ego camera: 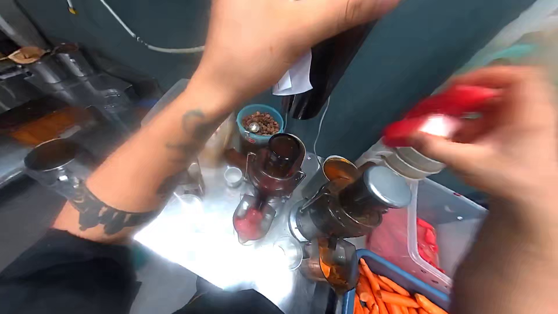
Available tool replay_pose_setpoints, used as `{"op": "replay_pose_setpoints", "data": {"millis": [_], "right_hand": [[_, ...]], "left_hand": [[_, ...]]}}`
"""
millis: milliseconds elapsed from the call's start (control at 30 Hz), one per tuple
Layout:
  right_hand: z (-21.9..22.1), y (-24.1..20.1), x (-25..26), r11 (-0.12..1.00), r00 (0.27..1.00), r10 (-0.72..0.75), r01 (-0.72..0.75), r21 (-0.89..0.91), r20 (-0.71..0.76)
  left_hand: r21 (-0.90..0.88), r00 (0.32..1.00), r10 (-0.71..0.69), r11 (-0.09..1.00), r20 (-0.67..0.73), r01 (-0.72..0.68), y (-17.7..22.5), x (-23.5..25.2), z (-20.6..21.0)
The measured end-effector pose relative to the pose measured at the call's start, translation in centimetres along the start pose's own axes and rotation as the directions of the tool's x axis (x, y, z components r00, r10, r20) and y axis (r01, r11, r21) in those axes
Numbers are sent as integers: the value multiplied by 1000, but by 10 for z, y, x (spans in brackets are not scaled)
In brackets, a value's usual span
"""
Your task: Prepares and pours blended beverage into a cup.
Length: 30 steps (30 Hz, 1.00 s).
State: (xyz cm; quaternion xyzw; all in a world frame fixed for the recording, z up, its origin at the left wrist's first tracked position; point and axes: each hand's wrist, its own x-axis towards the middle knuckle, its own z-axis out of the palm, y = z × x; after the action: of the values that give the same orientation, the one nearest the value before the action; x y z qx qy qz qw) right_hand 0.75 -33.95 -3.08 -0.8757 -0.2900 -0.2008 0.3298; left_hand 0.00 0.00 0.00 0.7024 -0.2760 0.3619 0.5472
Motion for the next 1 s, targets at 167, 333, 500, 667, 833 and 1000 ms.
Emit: {"op": "replay_pose_setpoints", "data": {"millis": [167, 333, 500, 667, 833, 1000], "right_hand": [[133, -30, 31, 997, 989, -2, -9, 76, 149], [207, -3, 24, 991, 970, -21, 53, -122, 243], [174, -30, 20, 996, 997, 4, 3, -84, 73], [132, -45, 0, 1000, 999, 27, -27, 15, -29], [93, -44, -69, 995, 997, 78, -76, 62, -19], [58, -3, -165, 970, 971, 227, -219, 104, -71]], "left_hand": [[-4, 997, 52, 999, -51, -52, 19, -3, -47], [53, 993, 25, 998, -115, -19, 15, -10, -81], [-40, 995, 16, 999, -101, -20, -9, -17, -73], [-148, 998, 7, 989, 65, 3, -52, -18, -25], [-141, 965, -109, 979, 237, 145, -91, -35, 7], [-38, 910, -186, 976, 371, 215, -88, -20, -4]]}}
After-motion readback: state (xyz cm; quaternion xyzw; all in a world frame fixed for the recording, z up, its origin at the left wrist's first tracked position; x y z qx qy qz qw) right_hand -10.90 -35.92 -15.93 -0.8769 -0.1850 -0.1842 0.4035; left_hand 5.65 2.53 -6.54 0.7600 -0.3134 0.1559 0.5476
